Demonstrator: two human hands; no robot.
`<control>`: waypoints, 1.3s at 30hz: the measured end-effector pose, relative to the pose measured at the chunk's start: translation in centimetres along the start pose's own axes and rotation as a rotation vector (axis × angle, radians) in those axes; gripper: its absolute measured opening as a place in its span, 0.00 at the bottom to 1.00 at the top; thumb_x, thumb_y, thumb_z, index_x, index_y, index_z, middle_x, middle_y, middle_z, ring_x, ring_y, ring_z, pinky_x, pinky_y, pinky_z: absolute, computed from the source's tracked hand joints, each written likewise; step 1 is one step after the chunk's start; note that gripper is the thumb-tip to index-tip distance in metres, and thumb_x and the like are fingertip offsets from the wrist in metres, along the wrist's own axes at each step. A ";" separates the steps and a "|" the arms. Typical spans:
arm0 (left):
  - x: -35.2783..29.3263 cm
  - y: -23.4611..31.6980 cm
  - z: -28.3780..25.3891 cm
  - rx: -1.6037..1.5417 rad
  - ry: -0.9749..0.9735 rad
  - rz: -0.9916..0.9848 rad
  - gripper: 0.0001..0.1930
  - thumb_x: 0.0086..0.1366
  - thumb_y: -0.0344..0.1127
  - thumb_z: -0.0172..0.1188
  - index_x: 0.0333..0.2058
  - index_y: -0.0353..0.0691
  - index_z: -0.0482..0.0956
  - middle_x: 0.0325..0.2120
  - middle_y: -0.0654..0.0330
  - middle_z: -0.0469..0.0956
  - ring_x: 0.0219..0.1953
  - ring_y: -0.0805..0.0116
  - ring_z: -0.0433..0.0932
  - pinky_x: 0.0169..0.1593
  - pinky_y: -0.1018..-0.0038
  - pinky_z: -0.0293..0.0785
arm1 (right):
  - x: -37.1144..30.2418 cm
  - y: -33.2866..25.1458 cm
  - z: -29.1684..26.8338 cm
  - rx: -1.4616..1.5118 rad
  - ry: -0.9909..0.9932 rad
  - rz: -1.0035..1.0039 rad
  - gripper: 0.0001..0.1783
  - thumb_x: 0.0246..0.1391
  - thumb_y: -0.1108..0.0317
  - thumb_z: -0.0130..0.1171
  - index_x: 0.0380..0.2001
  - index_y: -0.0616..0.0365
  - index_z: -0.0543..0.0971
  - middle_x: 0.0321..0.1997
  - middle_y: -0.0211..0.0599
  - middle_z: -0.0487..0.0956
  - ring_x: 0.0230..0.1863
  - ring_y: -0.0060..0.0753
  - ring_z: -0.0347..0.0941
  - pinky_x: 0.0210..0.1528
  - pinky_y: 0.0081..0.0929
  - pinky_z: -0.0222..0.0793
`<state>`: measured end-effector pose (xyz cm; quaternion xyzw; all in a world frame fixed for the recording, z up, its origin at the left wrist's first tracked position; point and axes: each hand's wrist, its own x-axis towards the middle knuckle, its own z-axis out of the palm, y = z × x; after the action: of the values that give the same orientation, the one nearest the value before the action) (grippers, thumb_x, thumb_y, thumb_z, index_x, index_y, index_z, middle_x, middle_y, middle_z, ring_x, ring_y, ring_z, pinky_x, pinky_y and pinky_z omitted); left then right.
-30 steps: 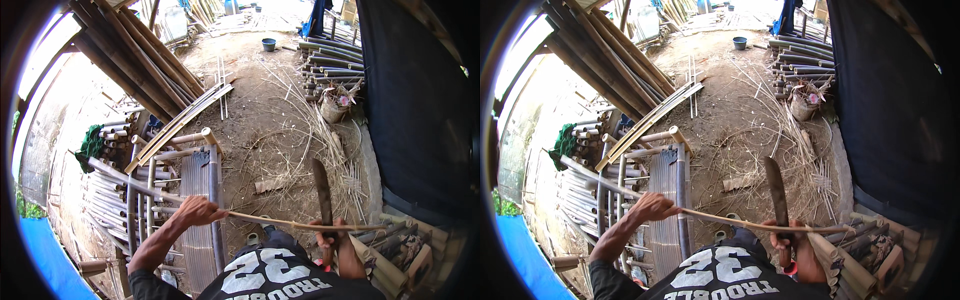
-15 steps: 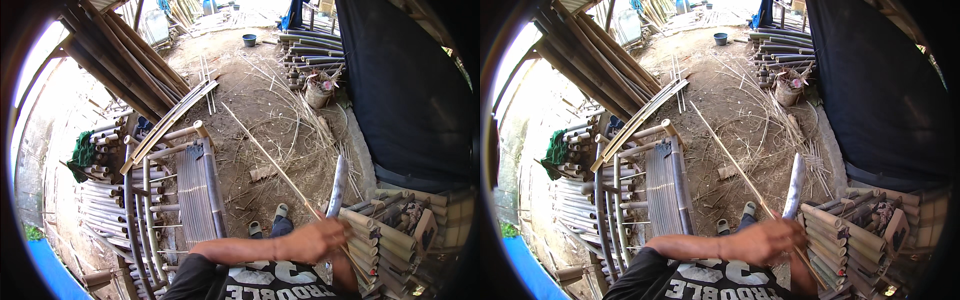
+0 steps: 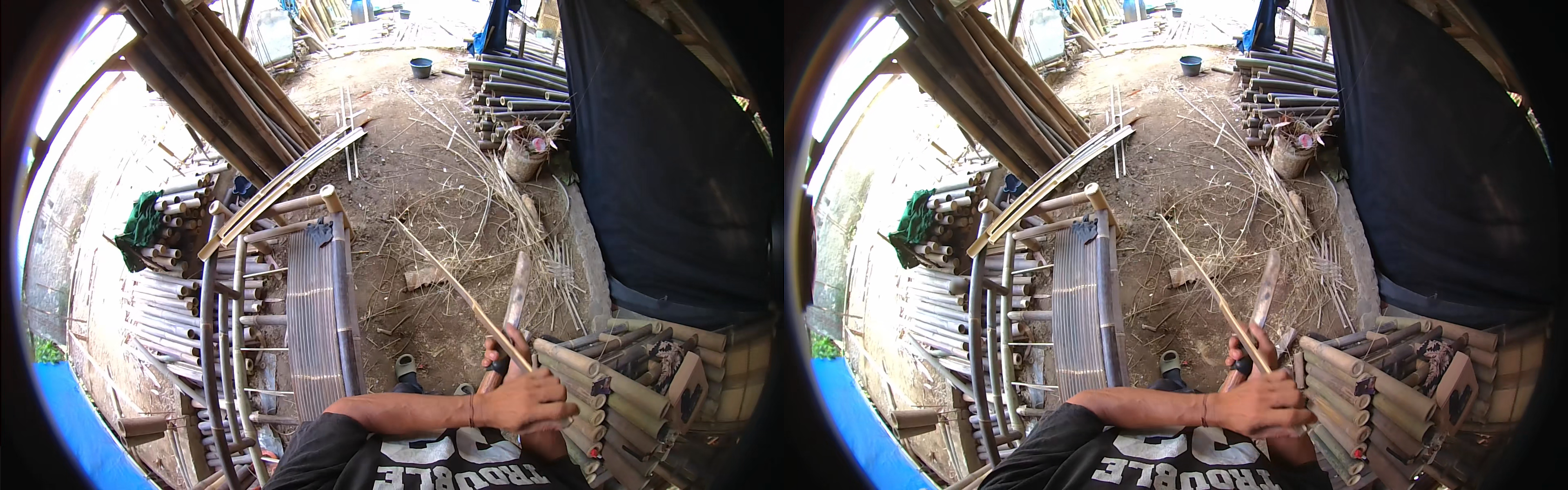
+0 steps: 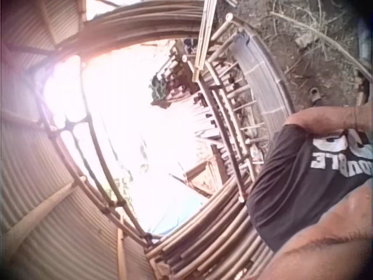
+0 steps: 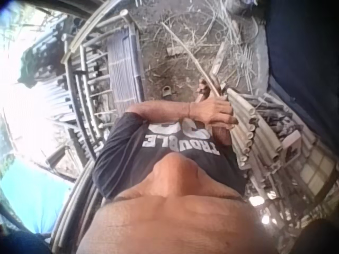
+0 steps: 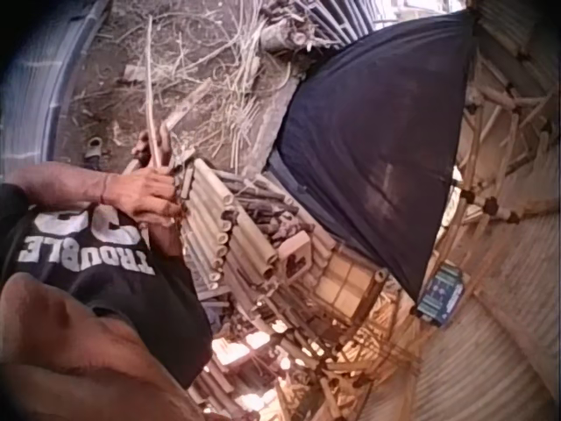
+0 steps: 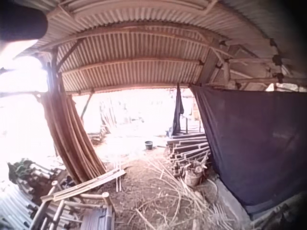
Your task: The person uses a large knife to shave and smooth the surface of long, thin bamboo strips. They hold the bamboo with one hand and repeatedly scrape the blade along the length of the strip to remove the outer layer and refine the shape. The person works on multiple strips, occasionally inspecting the finished pieces before continuing.
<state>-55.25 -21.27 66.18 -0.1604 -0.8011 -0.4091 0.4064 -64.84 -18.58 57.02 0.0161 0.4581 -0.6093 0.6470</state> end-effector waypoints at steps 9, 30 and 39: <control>10.6 -2.7 -16.4 1.074 0.605 -0.055 0.13 0.55 0.22 0.63 0.40 0.41 0.79 0.45 0.58 0.78 0.50 0.62 0.76 0.49 0.69 0.77 | 2.5 -2.2 -16.6 -0.027 0.251 -0.094 0.12 0.54 0.63 0.57 0.35 0.62 0.72 0.29 0.38 0.76 0.29 0.33 0.75 0.33 0.30 0.76; 7.7 5.4 -3.4 0.819 0.369 -0.461 0.17 0.53 0.16 0.66 0.40 0.36 0.74 0.36 0.60 0.74 0.35 0.75 0.75 0.36 0.80 0.75 | -17.3 -11.9 -3.4 -0.945 -0.341 -0.777 0.24 0.62 0.69 0.53 0.59 0.65 0.64 0.29 0.38 0.73 0.25 0.27 0.72 0.29 0.26 0.69; 6.8 3.8 -2.0 0.551 0.533 -0.492 0.18 0.53 0.16 0.66 0.42 0.37 0.74 0.31 0.66 0.69 0.32 0.82 0.71 0.36 0.84 0.72 | -13.3 -10.1 -1.9 -1.274 -0.345 -1.026 0.25 0.63 0.61 0.54 0.58 0.64 0.67 0.38 0.53 0.76 0.34 0.49 0.79 0.35 0.38 0.75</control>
<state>-56.21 -20.99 74.21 0.2597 -0.7617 -0.2920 0.5168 -71.90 -9.78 69.44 -0.6568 0.5602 -0.4464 0.2355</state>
